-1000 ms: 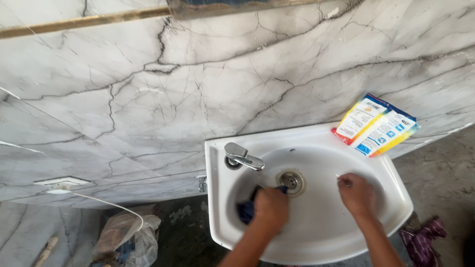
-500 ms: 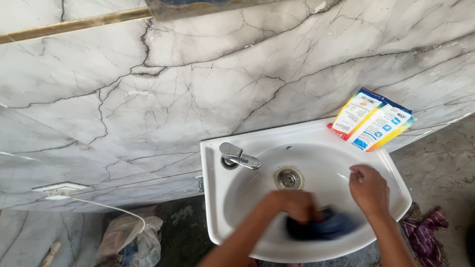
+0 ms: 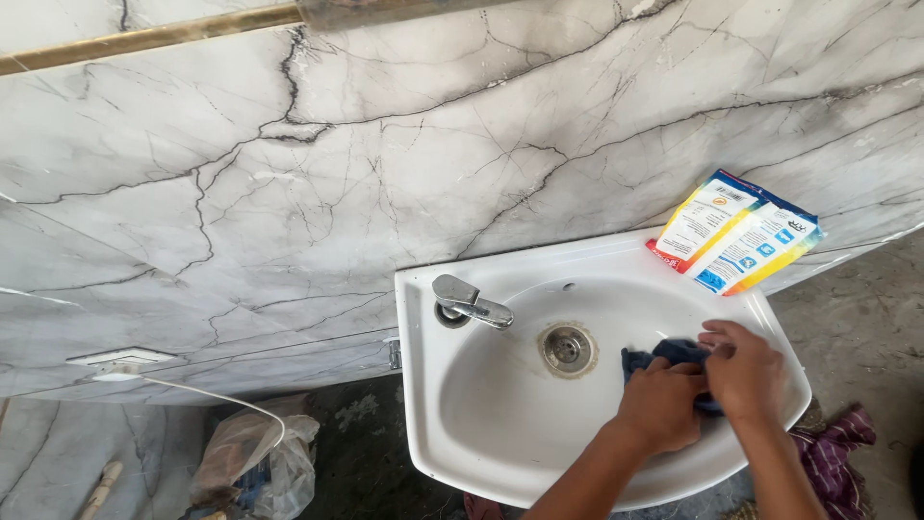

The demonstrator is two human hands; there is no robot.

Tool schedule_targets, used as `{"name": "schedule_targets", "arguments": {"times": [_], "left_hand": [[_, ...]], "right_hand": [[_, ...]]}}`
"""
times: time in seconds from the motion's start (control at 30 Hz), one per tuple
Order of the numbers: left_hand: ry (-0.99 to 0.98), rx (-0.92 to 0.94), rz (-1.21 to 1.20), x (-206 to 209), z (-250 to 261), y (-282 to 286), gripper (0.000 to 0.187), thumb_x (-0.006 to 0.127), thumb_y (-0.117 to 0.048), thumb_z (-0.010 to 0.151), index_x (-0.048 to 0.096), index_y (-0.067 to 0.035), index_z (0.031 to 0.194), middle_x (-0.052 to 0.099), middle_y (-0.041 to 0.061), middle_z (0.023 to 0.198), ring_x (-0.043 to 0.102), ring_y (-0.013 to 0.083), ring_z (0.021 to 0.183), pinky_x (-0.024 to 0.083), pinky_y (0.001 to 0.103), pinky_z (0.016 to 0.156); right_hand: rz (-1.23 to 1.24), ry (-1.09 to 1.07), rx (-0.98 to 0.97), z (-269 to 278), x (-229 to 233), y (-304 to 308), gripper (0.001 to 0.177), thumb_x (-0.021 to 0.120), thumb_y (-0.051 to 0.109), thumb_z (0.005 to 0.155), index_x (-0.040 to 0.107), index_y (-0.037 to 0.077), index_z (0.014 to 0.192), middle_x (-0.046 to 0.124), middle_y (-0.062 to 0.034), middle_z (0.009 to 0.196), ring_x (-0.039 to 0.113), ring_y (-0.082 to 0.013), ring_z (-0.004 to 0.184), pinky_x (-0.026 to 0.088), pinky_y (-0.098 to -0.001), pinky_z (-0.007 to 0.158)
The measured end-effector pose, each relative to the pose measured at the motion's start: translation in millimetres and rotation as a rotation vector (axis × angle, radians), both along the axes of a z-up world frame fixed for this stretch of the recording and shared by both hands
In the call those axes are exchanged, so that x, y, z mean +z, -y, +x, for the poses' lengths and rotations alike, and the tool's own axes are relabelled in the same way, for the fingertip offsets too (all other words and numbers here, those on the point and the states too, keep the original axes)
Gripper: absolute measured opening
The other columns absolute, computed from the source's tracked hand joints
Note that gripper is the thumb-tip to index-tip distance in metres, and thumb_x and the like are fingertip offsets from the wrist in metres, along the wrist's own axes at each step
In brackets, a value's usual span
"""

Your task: The person scrubs a white ceramic sink with a dark cloth, repeatedly wiping the basin, drain, and faucet. They rinse the cloth under running water and continue wiping the sink surfaces.

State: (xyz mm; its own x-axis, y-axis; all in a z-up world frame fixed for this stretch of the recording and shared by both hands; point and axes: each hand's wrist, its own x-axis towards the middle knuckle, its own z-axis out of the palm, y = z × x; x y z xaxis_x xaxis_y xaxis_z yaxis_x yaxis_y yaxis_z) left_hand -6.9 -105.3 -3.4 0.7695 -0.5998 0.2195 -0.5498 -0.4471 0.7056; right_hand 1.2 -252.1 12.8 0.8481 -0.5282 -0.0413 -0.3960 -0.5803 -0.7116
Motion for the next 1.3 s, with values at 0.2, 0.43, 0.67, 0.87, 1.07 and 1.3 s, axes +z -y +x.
{"name": "schedule_targets", "arguments": {"times": [0.2, 0.43, 0.67, 0.87, 1.07, 1.3], "left_hand": [[-0.200, -0.562, 0.558, 7.8, 28.2, -91.1, 0.036, 0.072, -0.055, 0.086, 0.081, -0.023, 0.100, 0.077, 0.006, 0.099, 0.074, 0.0331, 0.097, 0.059, 0.051, 0.080], [-0.009, 0.197, 0.971, 20.6, 14.6, -175.4, 0.027, 0.072, -0.031, 0.086, 0.078, -0.010, 0.102, 0.069, 0.015, 0.115, 0.064, 0.0344, 0.105, 0.057, 0.046, 0.075], [-0.420, -0.189, 0.370, 56.1, 0.6, -191.9, 0.028, 0.064, -0.016, 0.080, 0.078, -0.009, 0.103, 0.075, 0.018, 0.106, 0.070, 0.0382, 0.101, 0.055, 0.047, 0.090], [-0.441, 0.448, 0.260, 98.4, -5.4, -246.9, 0.035, 0.063, -0.010, 0.082, 0.075, -0.014, 0.115, 0.072, 0.015, 0.111, 0.067, 0.0363, 0.106, 0.053, 0.046, 0.094], [0.095, 0.346, 0.334, 91.0, 0.8, -225.8, 0.061, 0.071, -0.005, 0.051, 0.075, -0.008, 0.112, 0.069, 0.020, 0.121, 0.058, 0.0428, 0.117, 0.048, 0.055, 0.091], [-0.339, 0.283, 0.689, 94.1, -15.1, -233.4, 0.023, 0.064, -0.013, 0.092, 0.076, -0.006, 0.110, 0.070, 0.017, 0.119, 0.065, 0.0321, 0.116, 0.049, 0.044, 0.103]], "right_hand": [[-0.191, -0.117, 0.111, -4.3, -12.7, -15.3, 0.031, 0.064, 0.008, 0.089, 0.077, 0.013, 0.117, 0.082, -0.0071, 0.097, 0.079, -0.0230, 0.089, 0.059, -0.0357, 0.084], [-0.095, -0.463, 0.518, -14.2, -52.4, -120.6, 0.054, 0.048, 0.044, 0.103, 0.040, 0.027, 0.153, 0.046, -0.0078, 0.157, 0.048, -0.0337, 0.141, 0.027, -0.0614, 0.117], [-0.367, -0.303, 0.978, -25.8, -16.6, -151.6, 0.056, 0.036, 0.042, 0.104, 0.032, 0.035, 0.160, 0.025, -0.0099, 0.169, 0.040, -0.0426, 0.144, 0.039, -0.0529, 0.114], [-0.235, -0.676, 0.850, -19.3, -13.8, -206.0, 0.052, 0.048, 0.052, 0.102, 0.047, 0.015, 0.139, 0.044, -0.0247, 0.143, 0.048, -0.0443, 0.129, 0.048, -0.0535, 0.103], [-0.259, -0.219, 1.120, 12.1, -59.3, -217.9, 0.026, 0.068, 0.022, 0.084, 0.068, 0.008, 0.106, 0.075, -0.0165, 0.109, 0.069, -0.0396, 0.105, 0.055, -0.0487, 0.090], [0.190, -0.330, 0.857, -4.3, -4.9, -210.9, 0.085, 0.075, 0.020, 0.087, 0.027, 0.009, 0.156, 0.057, -0.0203, 0.139, 0.057, -0.0364, 0.126, 0.046, -0.0473, 0.104]]}}
